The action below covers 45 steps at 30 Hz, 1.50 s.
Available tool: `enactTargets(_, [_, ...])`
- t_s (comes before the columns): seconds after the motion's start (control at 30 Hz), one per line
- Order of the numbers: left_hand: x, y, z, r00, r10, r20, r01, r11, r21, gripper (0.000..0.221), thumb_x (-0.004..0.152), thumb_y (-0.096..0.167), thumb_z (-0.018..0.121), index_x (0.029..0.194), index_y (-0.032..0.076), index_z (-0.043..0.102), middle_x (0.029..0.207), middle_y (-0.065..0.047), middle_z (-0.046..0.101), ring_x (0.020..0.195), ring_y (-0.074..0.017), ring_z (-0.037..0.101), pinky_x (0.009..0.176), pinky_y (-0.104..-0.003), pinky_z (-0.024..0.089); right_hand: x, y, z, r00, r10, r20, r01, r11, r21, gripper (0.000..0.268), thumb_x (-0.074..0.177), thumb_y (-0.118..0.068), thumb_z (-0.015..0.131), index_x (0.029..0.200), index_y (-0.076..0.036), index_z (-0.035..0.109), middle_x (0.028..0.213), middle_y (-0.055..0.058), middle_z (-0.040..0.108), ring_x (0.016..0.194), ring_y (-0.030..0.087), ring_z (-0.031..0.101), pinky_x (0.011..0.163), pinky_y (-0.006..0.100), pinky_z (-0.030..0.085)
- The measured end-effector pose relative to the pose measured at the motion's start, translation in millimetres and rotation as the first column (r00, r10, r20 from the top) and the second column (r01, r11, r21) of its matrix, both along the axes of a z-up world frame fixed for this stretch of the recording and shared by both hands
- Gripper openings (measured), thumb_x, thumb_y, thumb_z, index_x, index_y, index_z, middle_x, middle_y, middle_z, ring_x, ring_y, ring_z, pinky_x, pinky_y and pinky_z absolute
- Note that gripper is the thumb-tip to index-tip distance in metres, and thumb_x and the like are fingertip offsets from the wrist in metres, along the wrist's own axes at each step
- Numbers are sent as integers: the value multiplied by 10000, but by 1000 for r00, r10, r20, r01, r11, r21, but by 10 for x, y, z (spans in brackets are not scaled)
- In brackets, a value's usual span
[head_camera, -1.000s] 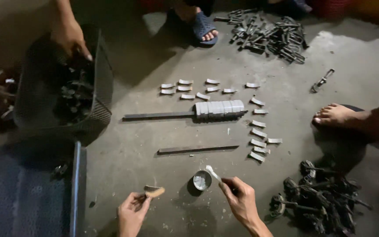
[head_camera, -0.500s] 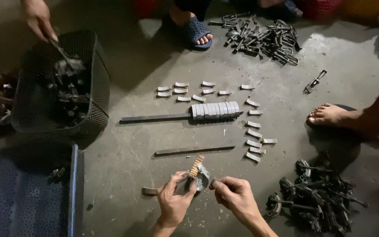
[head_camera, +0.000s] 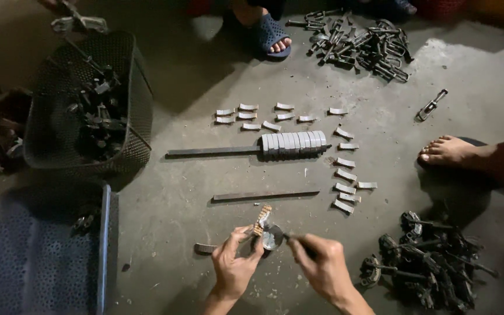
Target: Applying paste to small metal components and organizing them on the floor
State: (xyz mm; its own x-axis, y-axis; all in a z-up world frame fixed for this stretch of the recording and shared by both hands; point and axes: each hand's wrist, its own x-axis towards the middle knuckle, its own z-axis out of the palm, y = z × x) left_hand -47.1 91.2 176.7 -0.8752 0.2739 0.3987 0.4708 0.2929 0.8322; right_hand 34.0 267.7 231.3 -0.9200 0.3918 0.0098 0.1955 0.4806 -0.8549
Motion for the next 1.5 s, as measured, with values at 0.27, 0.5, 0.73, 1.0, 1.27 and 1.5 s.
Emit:
enactTargets(0.27, [74,7,-93,992,-89,-89,86,996,-31,297,718,5,817,916,38,599,1017,-130,769,810,-212,770,678,-304,658,-30,14,-316,996,-71,61,66,994,87,131,856,-130,725,863,-49,827,604,48,784,357,74,509,303,241,378])
enactTargets(0.5, [82,3,-236,998,-57,14,54,986,159,267,785,7,785,1027,25,674,1064,-138,791,849,-199,800,757,-271,714,-15,303,-494,969,-225,98,222,974,45,162,873,-155,716,777,-59,806,551,30,736,373,98,498,330,270,367])
enactTargets(0.73, [44,-180,-99,921,-48,387,-49,970,238,408,763,-60,773,1163,-17,704,1150,-118,798,959,-188,801,899,-288,666,-165,676,-452,903,-378,203,421,873,-246,185,935,-117,697,902,21,816,595,77,667,463,136,518,407,279,394])
enactTargets(1.0, [26,-290,-31,916,46,399,-74,996,55,312,781,-20,751,1091,10,734,985,-42,823,834,-127,787,792,-245,634,-1057,1430,-1038,835,-471,285,518,847,-116,214,970,-128,625,943,37,759,738,88,744,518,163,604,462,309,475])
enactTargets(1.27, [-102,-354,5,880,-64,471,-27,983,183,236,879,7,691,1107,-22,740,988,-70,774,833,-155,770,784,-261,655,-924,1273,-852,879,-453,145,476,830,-290,203,953,-103,660,1070,38,745,798,121,741,565,159,602,472,282,477])
enactTargets(1.5, [-230,-171,-544,231,-853,468,-177,436,882,414,1006,-8,518,1407,-89,456,1112,-217,603,915,-359,720,814,-390,658,-539,465,-449,992,-4,123,82,769,-634,243,849,-58,768,1069,34,813,695,156,754,497,180,610,418,293,503])
